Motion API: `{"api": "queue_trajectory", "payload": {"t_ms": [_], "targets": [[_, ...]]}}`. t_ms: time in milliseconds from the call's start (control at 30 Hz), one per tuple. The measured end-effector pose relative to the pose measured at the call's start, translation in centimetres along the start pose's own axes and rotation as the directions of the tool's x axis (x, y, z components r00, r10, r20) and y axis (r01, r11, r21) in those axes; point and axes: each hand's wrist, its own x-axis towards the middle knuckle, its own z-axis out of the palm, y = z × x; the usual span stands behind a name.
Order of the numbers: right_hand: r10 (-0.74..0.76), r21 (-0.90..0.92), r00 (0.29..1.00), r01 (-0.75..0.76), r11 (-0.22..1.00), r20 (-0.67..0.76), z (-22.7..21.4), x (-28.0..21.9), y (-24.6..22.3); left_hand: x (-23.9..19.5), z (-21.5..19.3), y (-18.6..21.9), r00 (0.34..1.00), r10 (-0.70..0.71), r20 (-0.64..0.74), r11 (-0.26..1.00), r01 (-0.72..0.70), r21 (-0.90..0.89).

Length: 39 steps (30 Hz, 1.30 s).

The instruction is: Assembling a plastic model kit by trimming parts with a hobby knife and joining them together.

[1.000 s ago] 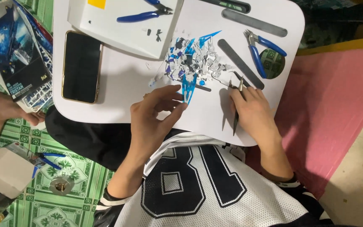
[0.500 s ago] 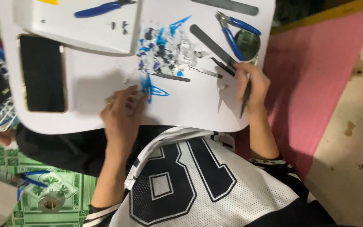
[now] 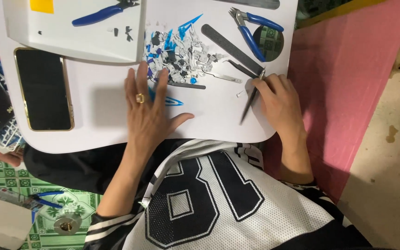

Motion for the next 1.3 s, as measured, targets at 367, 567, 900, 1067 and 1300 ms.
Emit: {"api": "queue_trajectory", "payload": {"t_ms": [367,567,900,1067,1300], "targets": [[-0.079,0.083,0.997,0.078,0.993,0.010,-1.4,1.6,-2.8,2.8,0.9,0.7,0.997,0.015,0.079,0.985,-0.029,0.173],[-0.130,0.180,0.990,0.139,0.974,-0.062,-0.3,3.4,-2.8,3.0,2.3,0.7,1.000,-0.019,0.023,0.987,0.015,0.160],[-0.017,0.558,1.000,0.014,0.830,0.001,1.1,12.2,-4.1,1.8,4.2,0.2,0.989,-0.005,-0.150,1.000,0.005,0.000],[0.078,0.553,0.995,-0.101,0.827,0.066,0.6,13.6,-7.0,2.0,3.0,0.4,0.983,-0.087,-0.162,0.996,0.090,0.009],[0.022,0.692,0.998,-0.052,0.720,0.052,1.5,14.0,-9.7,2.5,1.9,0.5,0.995,-0.084,-0.055,0.995,0.086,0.051]]}}
